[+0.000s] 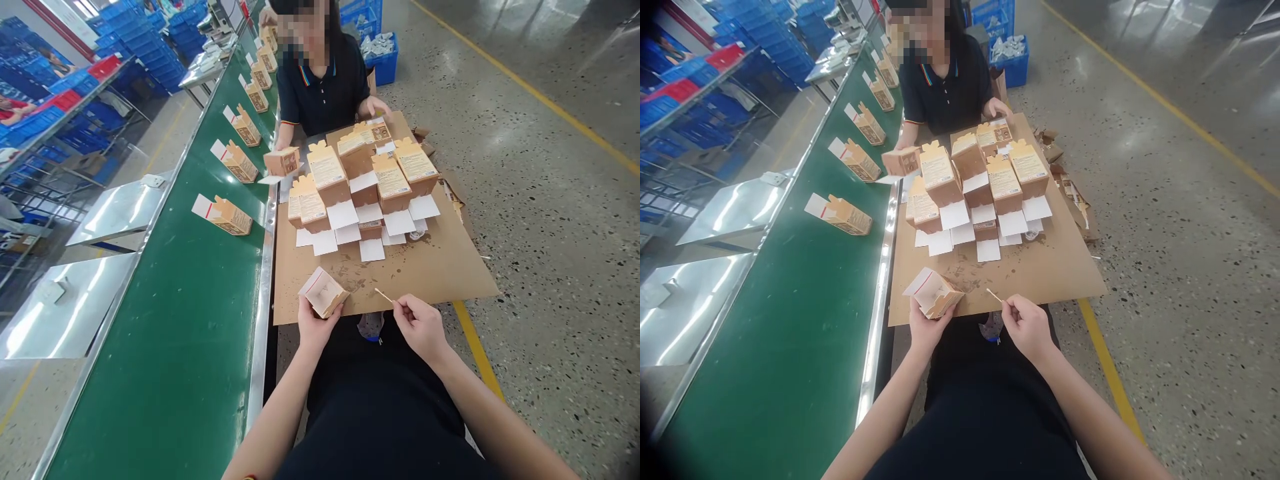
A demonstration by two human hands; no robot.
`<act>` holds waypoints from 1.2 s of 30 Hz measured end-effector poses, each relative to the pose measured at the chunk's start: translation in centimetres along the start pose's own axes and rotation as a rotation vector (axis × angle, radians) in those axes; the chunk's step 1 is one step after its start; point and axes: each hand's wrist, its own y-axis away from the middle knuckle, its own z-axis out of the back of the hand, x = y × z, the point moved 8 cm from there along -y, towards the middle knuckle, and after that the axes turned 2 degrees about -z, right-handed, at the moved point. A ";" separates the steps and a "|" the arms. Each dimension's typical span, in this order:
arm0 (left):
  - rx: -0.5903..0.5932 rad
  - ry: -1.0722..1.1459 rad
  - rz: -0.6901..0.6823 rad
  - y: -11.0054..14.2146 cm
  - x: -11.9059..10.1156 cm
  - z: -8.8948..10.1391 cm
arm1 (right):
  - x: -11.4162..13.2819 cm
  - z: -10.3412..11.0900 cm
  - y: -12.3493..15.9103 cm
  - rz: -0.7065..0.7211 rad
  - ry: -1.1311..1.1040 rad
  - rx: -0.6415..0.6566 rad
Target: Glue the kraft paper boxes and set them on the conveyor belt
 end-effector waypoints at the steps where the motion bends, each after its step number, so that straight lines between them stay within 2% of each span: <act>1: 0.006 -0.022 -0.003 -0.1 0.1 -0.1 | 0.0 0.1 0.1 -0.005 -0.003 0.003; 7: -0.005 0.017 -0.065 -0.9 0.5 -1.1 | 0.2 -0.7 0.1 0.051 -0.042 0.009; 9: -0.053 0.061 -0.081 -1.7 0.7 -0.4 | -0.1 -1.2 -0.2 0.081 -0.060 -0.003; 10: -0.107 0.061 -0.079 -2.3 0.9 0.8 | -0.4 -1.3 -0.4 0.091 -0.065 -0.014; 12: -0.284 0.038 -0.080 -3.7 1.2 4.9 | -0.9 -1.3 -0.8 0.104 -0.075 -0.042; 15: -0.564 0.022 -0.131 -6.1 1.1 13.6 | -1.5 -1.2 -1.6 0.116 -0.096 -0.083; 17: -0.675 -0.011 -0.127 -7.7 1.3 18.8 | -1.4 -1.3 -2.1 0.124 -0.109 -0.085; 19: -0.727 -0.089 -0.045 -9.0 2.0 22.6 | -1.1 -1.7 -2.7 0.134 -0.121 -0.069; 21: -0.727 -0.143 0.046 -9.7 3.0 24.3 | -0.7 -2.1 -3.3 0.145 -0.129 -0.043; 24: -0.723 -0.155 0.044 -8.8 3.8 24.2 | -0.4 -1.6 -3.9 0.148 -0.120 -0.027; 26: -0.812 -0.184 -0.049 -6.6 3.6 23.3 | -0.8 -0.4 -3.8 0.124 -0.099 -0.052; 28: -0.881 -0.199 -0.186 -4.3 2.9 21.6 | -1.6 1.5 -3.3 0.089 -0.072 -0.094; 30: -0.792 -0.154 -0.279 -3.7 2.0 18.8 | -2.5 3.3 -2.6 0.052 -0.040 -0.141; 31: -0.702 -0.111 -0.285 -4.5 1.4 17.1 | -2.9 4.1 -2.2 0.038 -0.024 -0.160; 33: -0.526 -0.012 -0.213 -7.6 0.0 13.6 | -3.4 5.2 -1.6 0.015 0.004 -0.193; 36: -0.402 0.105 0.009 -15.0 -2.7 9.5 | -3.4 5.9 -1.1 -0.004 0.017 -0.216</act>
